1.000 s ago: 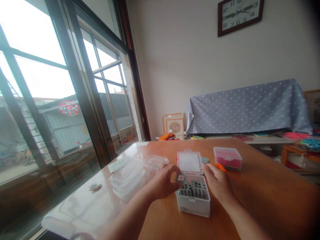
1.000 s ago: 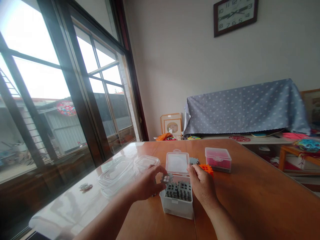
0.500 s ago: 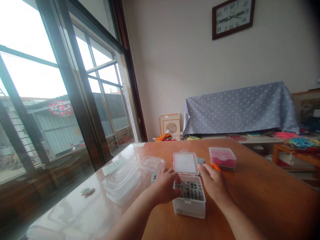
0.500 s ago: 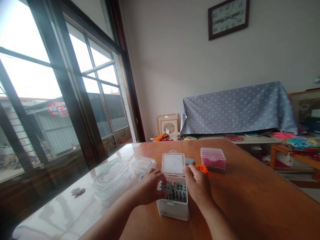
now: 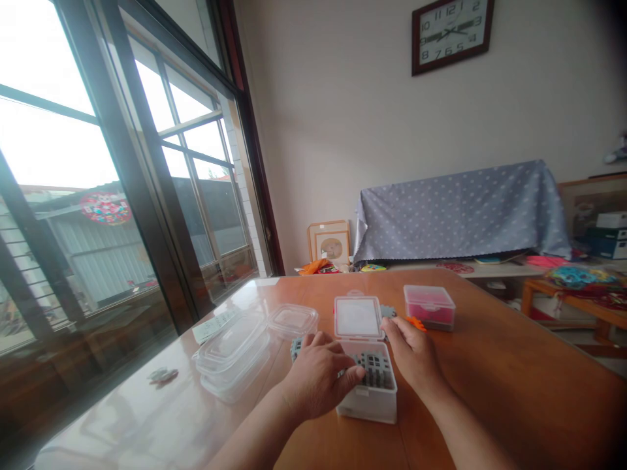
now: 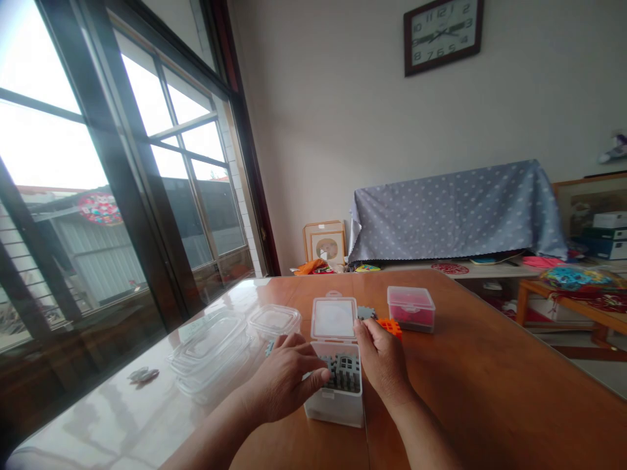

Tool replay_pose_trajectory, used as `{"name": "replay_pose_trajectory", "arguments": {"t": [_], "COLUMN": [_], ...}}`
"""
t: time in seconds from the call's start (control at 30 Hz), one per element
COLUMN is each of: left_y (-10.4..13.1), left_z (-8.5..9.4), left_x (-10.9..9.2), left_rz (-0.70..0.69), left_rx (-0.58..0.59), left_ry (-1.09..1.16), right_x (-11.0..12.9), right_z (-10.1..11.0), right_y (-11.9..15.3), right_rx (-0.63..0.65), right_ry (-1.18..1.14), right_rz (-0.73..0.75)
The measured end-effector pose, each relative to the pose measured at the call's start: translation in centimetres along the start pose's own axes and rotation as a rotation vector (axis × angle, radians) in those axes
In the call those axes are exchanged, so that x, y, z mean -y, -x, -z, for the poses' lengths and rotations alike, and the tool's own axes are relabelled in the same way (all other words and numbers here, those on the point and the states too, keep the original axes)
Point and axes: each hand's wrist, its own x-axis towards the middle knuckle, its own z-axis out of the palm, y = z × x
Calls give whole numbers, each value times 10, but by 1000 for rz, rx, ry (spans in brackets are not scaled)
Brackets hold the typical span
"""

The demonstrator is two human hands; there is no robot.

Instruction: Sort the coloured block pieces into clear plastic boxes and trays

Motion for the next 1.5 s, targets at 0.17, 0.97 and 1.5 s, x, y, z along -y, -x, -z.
{"name": "replay_pose_trajectory", "arguments": {"t": [0.17, 0.97, 1.5], "left_y": [1, 12, 29], "left_z": [1, 2, -1], "left_x": [-1, 35, 108], "left_rz": [-32, 59, 332], "left_rx": [-5, -257, -148], "left_ry": [17, 121, 66], "right_x": [2, -1, -4], "right_z": [1, 1, 1], "right_y": [0, -2, -1], "right_rx": [0, -36, -7], "right_ry": [16, 31, 89], "right_rz": [-31, 9, 24]}}
